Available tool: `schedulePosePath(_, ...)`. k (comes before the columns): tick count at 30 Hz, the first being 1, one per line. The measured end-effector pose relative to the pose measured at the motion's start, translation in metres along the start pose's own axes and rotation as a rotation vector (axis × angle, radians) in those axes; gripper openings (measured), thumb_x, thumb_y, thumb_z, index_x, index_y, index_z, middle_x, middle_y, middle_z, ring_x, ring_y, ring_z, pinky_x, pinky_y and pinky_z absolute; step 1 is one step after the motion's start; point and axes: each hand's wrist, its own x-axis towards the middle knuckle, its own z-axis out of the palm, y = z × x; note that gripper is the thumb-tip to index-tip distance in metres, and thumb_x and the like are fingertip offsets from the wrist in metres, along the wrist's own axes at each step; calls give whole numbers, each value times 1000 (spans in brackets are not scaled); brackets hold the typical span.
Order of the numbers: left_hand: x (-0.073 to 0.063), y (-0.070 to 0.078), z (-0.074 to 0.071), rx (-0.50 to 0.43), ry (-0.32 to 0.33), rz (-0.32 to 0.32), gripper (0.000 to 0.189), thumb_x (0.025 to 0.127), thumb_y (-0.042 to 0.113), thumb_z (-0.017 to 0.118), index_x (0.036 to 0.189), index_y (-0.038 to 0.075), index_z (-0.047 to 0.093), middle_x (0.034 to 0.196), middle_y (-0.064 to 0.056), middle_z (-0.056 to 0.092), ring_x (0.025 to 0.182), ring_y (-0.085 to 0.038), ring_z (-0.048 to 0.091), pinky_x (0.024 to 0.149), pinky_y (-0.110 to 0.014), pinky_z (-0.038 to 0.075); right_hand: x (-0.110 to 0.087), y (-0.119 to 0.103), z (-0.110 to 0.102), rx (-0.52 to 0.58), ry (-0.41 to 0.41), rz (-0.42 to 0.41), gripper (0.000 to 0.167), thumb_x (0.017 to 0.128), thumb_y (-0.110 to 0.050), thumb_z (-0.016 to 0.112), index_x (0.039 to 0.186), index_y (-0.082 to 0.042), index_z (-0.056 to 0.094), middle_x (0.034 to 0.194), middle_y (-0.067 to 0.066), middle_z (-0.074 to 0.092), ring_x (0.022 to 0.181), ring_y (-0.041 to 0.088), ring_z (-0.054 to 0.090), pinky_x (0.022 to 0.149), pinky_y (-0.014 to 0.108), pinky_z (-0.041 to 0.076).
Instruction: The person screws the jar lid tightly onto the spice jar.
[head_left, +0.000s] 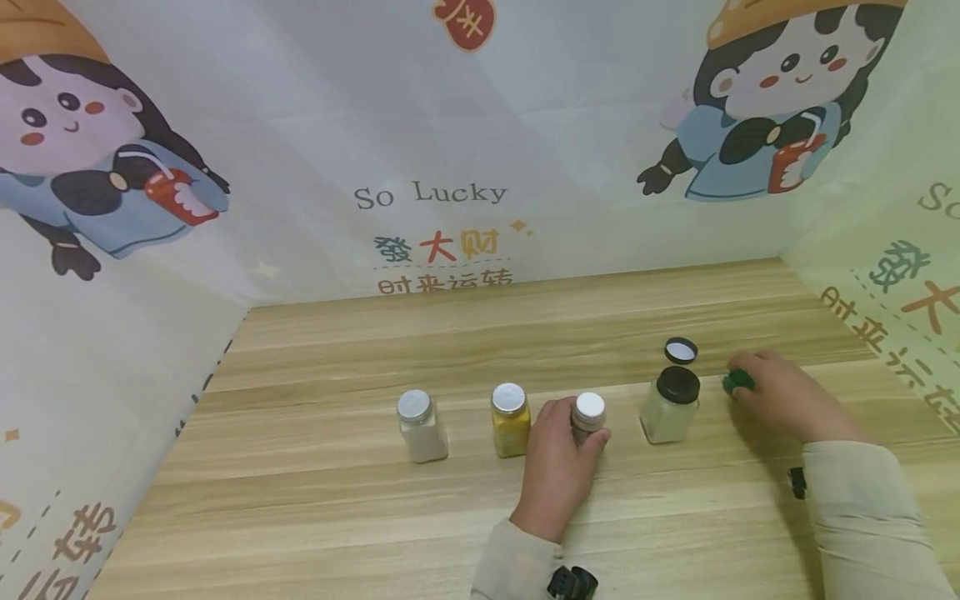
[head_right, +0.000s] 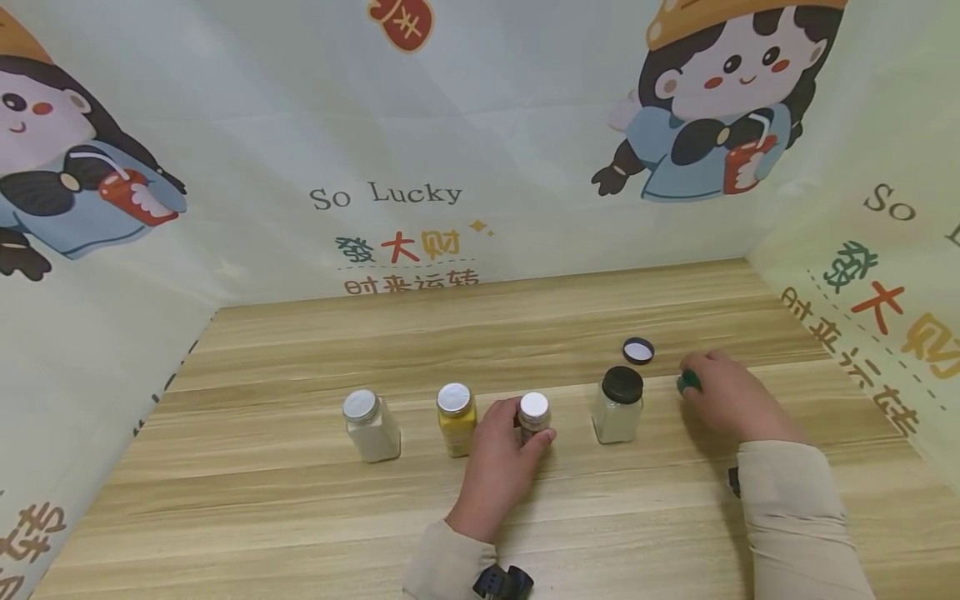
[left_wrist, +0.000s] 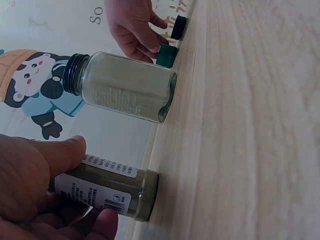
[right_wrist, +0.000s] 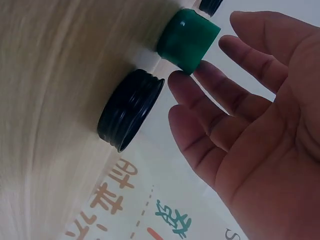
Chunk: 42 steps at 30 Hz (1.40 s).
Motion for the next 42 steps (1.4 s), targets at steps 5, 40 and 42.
schedulePosePath(5, 1, 0, 0, 1, -4, -2, 36, 87, 13, 78, 117, 0, 64, 108, -6, 62, 105, -20, 61, 89, -36, 52, 0, -1, 0, -15, -1, -8, 35, 91, -4, 66, 120, 13, 56, 116, 40, 53, 105, 56, 54, 86, 65, 45)
schedulePosePath(40, 1, -1, 0, -35, 0, 5, 36, 85, 13, 79, 116, 1, 66, 108, -5, 64, 106, -20, 61, 92, -36, 51, -20, -103, -41, -39, 177, -243, 31, 85, -4, 67, 113, -1, 56, 101, 10, 58, 76, 19, 54, 65, 38, 48)
schedulePosePath(42, 1, -1, 0, -36, -5, 5, 36, 85, 13, 79, 116, 1, 66, 108, -4, 64, 106, -20, 61, 91, -36, 51, -20, -112, -39, -28, 166, -276, 35, 86, -5, 66, 119, -2, 58, 104, 10, 59, 77, 18, 54, 64, 37, 48)
